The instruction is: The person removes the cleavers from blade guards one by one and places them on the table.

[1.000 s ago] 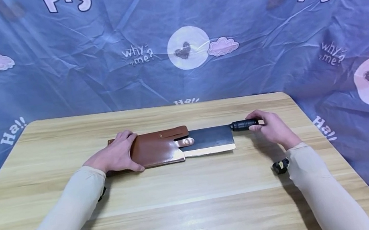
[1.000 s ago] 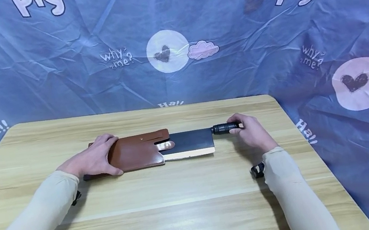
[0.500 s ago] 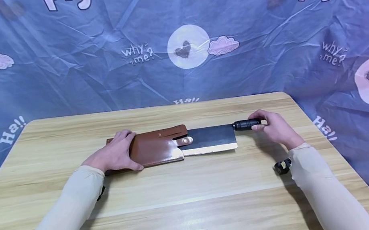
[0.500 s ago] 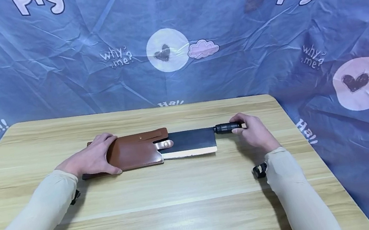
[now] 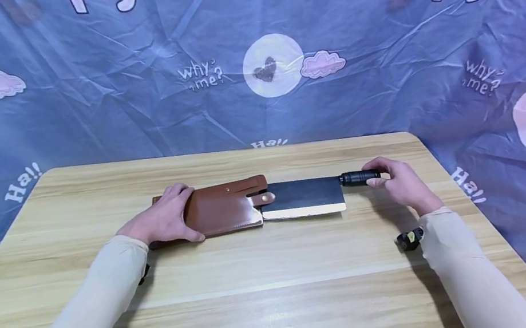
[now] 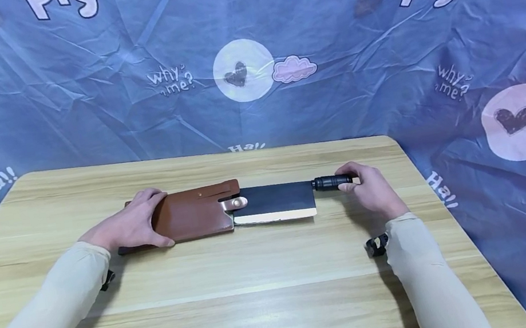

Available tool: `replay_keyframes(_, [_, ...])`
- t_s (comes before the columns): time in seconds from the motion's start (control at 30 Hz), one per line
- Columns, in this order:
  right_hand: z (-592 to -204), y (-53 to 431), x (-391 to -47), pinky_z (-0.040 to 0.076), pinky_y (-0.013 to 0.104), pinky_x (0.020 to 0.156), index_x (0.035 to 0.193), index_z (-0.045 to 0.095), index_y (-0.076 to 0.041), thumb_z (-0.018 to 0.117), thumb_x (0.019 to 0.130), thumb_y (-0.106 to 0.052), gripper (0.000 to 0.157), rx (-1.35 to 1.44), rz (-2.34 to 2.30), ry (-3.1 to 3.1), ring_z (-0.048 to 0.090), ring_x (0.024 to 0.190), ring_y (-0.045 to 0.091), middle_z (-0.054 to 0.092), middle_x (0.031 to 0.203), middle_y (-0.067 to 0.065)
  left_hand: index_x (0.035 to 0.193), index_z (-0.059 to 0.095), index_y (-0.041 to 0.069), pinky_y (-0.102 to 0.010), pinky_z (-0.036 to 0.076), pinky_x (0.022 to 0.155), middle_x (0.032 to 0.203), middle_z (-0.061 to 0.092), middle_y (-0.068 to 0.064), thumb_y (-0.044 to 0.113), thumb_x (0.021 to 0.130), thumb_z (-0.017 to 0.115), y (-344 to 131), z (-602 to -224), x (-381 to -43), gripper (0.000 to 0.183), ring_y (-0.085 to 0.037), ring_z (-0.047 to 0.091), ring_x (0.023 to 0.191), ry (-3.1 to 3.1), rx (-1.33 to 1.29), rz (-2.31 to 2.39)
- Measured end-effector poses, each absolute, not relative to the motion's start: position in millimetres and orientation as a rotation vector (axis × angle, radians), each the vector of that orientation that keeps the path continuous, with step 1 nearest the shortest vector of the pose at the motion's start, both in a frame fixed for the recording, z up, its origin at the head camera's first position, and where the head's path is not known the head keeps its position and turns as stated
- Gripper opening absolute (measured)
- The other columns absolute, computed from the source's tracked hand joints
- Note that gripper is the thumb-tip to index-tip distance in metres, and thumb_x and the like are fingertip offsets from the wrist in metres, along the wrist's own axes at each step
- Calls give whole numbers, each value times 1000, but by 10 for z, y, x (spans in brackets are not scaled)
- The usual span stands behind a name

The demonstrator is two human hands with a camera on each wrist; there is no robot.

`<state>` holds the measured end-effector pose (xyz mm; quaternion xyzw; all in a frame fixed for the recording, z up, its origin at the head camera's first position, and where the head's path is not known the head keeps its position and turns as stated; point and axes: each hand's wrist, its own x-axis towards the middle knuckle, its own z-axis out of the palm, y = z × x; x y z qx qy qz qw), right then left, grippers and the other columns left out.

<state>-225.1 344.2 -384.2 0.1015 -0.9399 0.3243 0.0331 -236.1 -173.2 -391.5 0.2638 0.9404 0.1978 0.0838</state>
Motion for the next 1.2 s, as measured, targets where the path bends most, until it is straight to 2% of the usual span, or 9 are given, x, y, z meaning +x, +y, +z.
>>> replay_keyframes(0.4, [-3831,3541,-2217,37,55,93,115,63,2,65,93,-6,23,273,1058,-2864,54,108,38,64,112,23,141,37,-13,-55,32,104,136,38,-25,43,62,88,-1826,-3883,-2371,109,-39,33,128,2826,785,635])
replay_keyframes(0.83, [-3830,3629,-2169,37,27,82,117,63,3,64,95,-7,25,175,1076,-2839,55,107,31,64,114,22,142,36,-12,-56,31,105,138,37,-26,42,62,88,-1921,-3880,-2364,110,-40,33,129,2820,754,651])
replay_keyframes(1.2, [-3818,3696,-2125,40,21,78,118,63,5,65,94,-6,26,189,1094,-2801,55,96,15,65,111,23,143,34,-13,-59,31,103,139,36,-28,44,64,87,-2094,-3860,-2360,111,-43,31,130,2808,694,617])
